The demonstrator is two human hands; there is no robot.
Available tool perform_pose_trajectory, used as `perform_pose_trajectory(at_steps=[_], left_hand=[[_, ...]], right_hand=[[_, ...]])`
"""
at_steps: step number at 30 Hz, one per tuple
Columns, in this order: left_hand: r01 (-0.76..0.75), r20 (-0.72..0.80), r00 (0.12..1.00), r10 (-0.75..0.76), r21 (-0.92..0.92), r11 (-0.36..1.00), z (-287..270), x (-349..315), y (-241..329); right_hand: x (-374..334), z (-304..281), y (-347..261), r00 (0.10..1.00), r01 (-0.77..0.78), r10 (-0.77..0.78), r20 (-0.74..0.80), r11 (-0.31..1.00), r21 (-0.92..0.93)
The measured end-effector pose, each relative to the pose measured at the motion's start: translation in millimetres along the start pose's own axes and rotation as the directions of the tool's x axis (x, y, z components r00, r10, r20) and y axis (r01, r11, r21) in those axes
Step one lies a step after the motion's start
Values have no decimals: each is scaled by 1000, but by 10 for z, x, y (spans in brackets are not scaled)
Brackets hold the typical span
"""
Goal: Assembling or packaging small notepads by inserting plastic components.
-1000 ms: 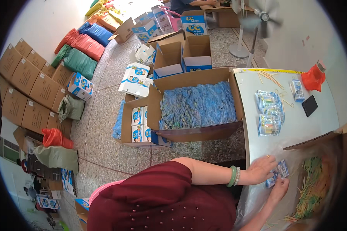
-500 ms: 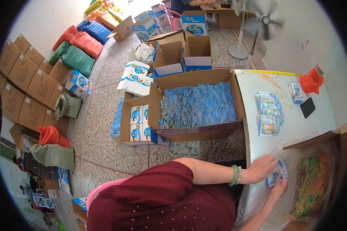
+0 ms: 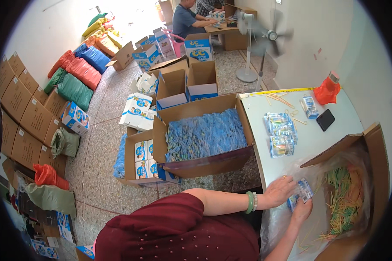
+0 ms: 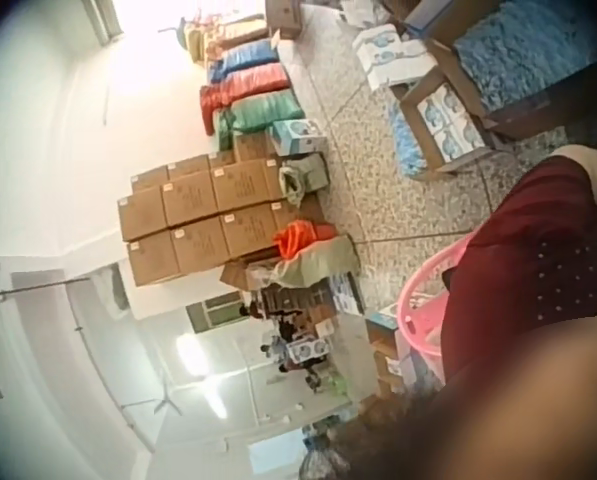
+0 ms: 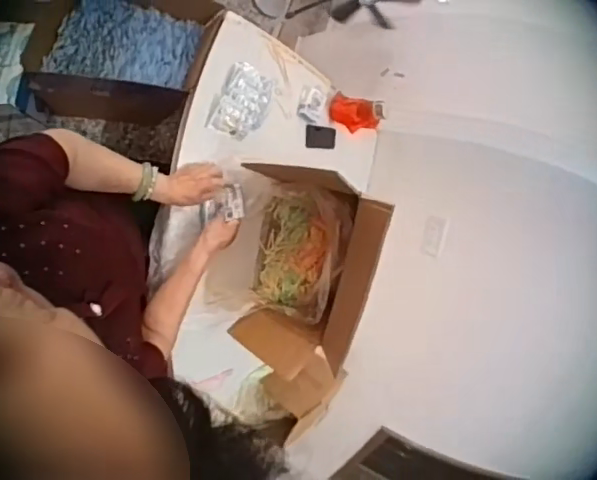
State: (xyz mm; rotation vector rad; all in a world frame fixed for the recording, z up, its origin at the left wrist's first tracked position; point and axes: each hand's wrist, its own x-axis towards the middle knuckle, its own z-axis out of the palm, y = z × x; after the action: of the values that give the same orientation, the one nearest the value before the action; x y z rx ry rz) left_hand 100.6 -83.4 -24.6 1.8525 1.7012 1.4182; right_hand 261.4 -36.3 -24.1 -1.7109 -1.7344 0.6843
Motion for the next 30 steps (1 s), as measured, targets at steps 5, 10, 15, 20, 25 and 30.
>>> perform_pose_trajectory(at_steps=[5,10,15,20,25,30], left_hand=[[47,92,994,-54,81,996,-59,-17,52],[44,72,996,-51,93,995,43,-28,98],[310,95,949,-299,-428,849,217,-29,-90],[654,603,743,-290,-564,504,-241,245,389],[790,794,589,-150,-525,317,70,216,567],[827,845,521,-118,-466,316,184,116,582]], right_hand=[[-98,-60,-39,999,-12,3,43,978,210],[-231,-265,111,993,-28,78,-85,877,479],[-612,-620,-341,968,4,70,-242,957,291],[-657,-457,-451,984,-116,169,-47,828,548],[-864,-588,-193,978,-110,192,-86,815,570],[-912,-625,-50,971,-136,231,-60,743,656]])
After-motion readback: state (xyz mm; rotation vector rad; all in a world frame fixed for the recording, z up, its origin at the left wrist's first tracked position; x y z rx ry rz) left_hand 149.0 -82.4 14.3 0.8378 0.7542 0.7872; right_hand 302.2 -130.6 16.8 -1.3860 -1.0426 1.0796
